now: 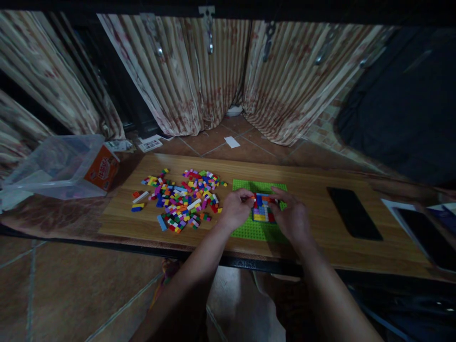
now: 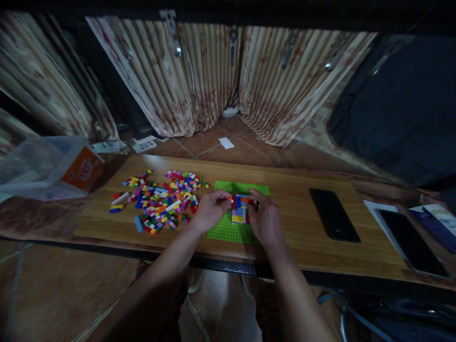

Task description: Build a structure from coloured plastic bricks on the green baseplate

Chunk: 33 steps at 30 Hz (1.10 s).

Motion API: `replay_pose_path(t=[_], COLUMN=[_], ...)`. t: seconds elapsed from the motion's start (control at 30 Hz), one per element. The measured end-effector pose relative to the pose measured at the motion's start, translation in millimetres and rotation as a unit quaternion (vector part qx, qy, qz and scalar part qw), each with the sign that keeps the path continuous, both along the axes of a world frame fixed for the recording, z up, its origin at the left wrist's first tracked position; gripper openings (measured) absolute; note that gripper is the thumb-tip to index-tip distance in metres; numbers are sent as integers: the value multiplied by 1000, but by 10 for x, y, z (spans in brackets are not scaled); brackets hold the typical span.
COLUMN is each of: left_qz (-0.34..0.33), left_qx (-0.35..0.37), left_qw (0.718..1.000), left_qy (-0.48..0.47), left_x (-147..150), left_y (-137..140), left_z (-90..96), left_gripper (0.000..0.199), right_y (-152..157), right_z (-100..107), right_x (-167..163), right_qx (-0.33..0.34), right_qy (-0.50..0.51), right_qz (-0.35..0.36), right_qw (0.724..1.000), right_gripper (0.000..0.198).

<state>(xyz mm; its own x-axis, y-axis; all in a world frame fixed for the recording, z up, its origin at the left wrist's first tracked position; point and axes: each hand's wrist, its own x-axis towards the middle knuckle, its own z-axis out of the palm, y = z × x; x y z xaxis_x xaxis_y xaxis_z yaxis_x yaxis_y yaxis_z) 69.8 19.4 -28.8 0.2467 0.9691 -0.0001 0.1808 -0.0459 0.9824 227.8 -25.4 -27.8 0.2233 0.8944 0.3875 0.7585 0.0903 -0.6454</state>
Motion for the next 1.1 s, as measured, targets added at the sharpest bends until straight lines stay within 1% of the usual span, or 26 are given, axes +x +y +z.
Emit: replay_pose_path(t=[0.13, 0.2, 0.3, 0.4, 0.5, 0.6, 0.77, 0.83, 0.87, 0.97, 1.0, 1.03, 1.1], left_qz=[0, 1, 2, 3, 1, -1, -3, -8, -11, -14, -14, -15, -25], left_qx=[0, 1, -5, -20, -44, -84, -151, -161, -161, -156, -153, -148, -135], left_qw=[1000, 1000, 1000, 999, 997, 992, 976, 971, 970, 969, 969, 969, 970], left_qy=[8, 12, 0, -25, -57, -96, -159, -177, -183, -192, -195, -198, -202], left_x=[-7, -8, -6, -4, -1, 6, 16, 18, 20, 28, 32, 37, 45], left_y=[12, 19, 26, 25, 15, -8, -72, -93, -100, -106, -107, -107, -112], left_z=[-13, -19, -32, -46, -46, -17, 68, 90, 95, 95, 94, 94, 101], left_gripper=[11, 10, 10, 9, 10, 10, 8, 7, 7, 11, 12, 12, 13], right_y=[46, 76, 115, 142, 154, 159, 168, 159, 147, 80, 52, 26, -15], right_z=[-75, -106, -140, -164, -185, -206, -232, -206, -179, -56, -11, 29, 85], right_x=[128, 147, 121, 78, 53, 39, 28, 20, 12, -41, -68, -97, -153], right_qx=[-21, -34, -59, -75, -81, -68, -56, -52, -39, 33, 49, 46, 6], right_qy=[85, 109, 98, 78, 94, 117, 132, 128, 120, 86, 88, 105, 165], right_qz=[-31, -41, -45, -52, -65, -70, -59, -55, -54, -52, -48, -32, 0], right_qw=[996, 993, 992, 993, 990, 988, 988, 989, 991, 994, 994, 993, 986], right_gripper=[36, 39, 43, 42, 39, 36, 32, 32, 31, 30, 30, 30, 33])
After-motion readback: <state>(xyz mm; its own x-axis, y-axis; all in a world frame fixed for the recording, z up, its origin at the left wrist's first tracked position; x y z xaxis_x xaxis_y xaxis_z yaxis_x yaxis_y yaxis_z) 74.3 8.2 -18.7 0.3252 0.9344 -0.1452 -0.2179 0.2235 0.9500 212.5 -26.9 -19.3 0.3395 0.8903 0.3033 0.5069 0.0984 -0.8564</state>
